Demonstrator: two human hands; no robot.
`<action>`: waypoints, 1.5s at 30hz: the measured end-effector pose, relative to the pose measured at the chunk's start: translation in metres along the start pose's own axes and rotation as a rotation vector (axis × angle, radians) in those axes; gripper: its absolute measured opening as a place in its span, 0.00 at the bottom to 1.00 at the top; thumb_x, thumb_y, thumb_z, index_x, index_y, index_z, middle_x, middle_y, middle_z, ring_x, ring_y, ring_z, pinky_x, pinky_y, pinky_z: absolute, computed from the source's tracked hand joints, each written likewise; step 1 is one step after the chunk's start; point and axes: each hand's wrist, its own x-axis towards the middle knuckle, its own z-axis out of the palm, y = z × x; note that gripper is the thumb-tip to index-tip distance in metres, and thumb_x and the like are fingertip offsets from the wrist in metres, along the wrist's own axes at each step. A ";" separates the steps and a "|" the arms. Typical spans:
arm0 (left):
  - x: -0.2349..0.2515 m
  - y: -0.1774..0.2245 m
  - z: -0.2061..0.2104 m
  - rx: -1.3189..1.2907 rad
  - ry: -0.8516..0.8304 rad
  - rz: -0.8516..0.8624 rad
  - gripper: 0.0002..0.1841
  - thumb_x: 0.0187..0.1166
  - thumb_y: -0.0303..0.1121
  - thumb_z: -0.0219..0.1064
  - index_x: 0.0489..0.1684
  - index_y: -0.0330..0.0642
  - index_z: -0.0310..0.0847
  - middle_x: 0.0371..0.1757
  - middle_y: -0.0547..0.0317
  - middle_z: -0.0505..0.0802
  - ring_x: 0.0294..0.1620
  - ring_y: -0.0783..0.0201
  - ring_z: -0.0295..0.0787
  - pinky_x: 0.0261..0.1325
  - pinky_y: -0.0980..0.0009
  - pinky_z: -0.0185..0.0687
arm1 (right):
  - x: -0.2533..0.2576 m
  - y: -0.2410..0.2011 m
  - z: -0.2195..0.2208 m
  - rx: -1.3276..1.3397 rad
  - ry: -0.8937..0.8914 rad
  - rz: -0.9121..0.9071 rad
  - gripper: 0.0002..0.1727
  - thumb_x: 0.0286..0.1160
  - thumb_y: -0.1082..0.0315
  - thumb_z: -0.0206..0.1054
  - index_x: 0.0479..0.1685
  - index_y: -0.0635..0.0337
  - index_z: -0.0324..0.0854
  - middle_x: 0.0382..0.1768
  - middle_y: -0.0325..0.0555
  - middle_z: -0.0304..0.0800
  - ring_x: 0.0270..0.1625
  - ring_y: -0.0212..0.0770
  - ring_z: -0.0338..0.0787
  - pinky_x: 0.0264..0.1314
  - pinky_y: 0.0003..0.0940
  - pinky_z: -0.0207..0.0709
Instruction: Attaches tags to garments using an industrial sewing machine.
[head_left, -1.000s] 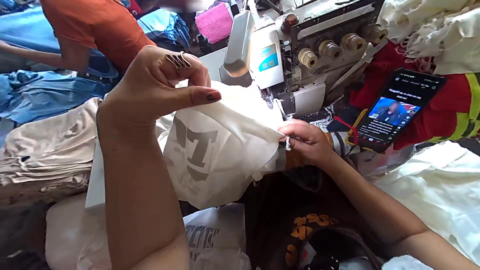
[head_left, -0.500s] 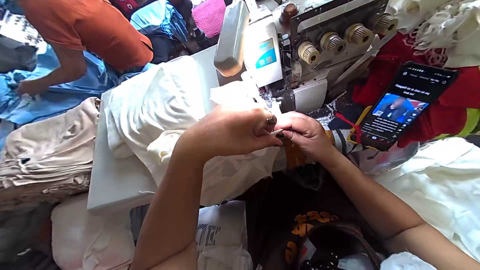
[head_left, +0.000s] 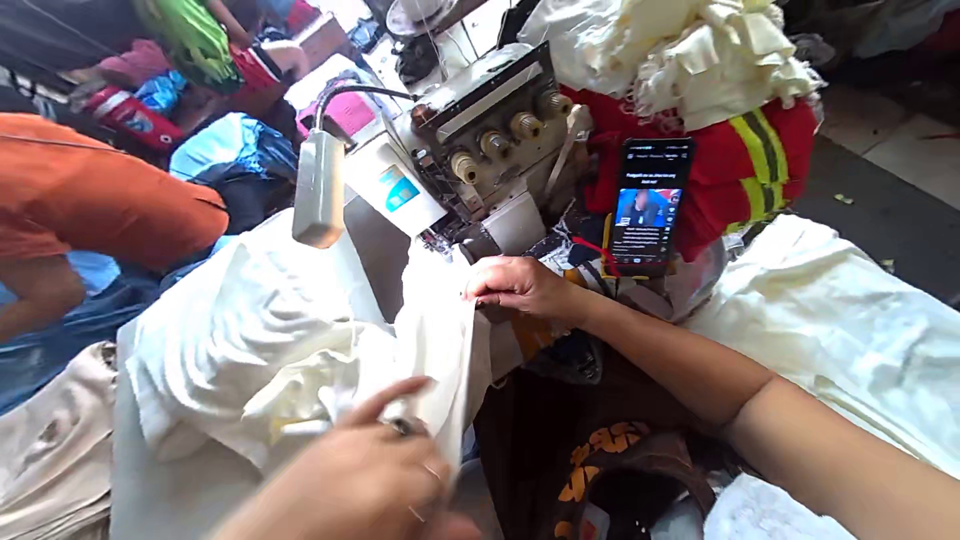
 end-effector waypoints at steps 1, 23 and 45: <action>-0.026 -0.030 0.006 -0.022 0.069 -0.110 0.25 0.86 0.52 0.62 0.28 0.38 0.88 0.28 0.53 0.93 0.38 0.56 0.93 0.82 0.40 0.64 | 0.000 0.002 -0.001 -0.010 -0.011 -0.011 0.05 0.71 0.84 0.68 0.39 0.73 0.90 0.45 0.55 0.93 0.56 0.42 0.91 0.65 0.34 0.83; -0.065 0.012 0.026 0.606 0.608 -0.616 0.26 0.88 0.50 0.57 0.44 0.34 0.93 0.38 0.43 0.96 0.39 0.43 0.94 0.53 0.39 0.82 | 0.047 -0.058 0.056 -0.381 -0.724 0.409 0.13 0.87 0.67 0.61 0.49 0.67 0.89 0.42 0.58 0.92 0.47 0.56 0.92 0.54 0.62 0.81; -0.076 -0.007 0.005 0.143 0.758 -0.222 0.11 0.79 0.48 0.72 0.36 0.53 0.91 0.36 0.71 0.90 0.47 0.73 0.85 0.72 0.53 0.68 | 0.052 -0.077 0.032 -0.330 -0.206 -0.042 0.06 0.78 0.70 0.70 0.45 0.57 0.92 0.46 0.39 0.93 0.43 0.32 0.91 0.44 0.32 0.88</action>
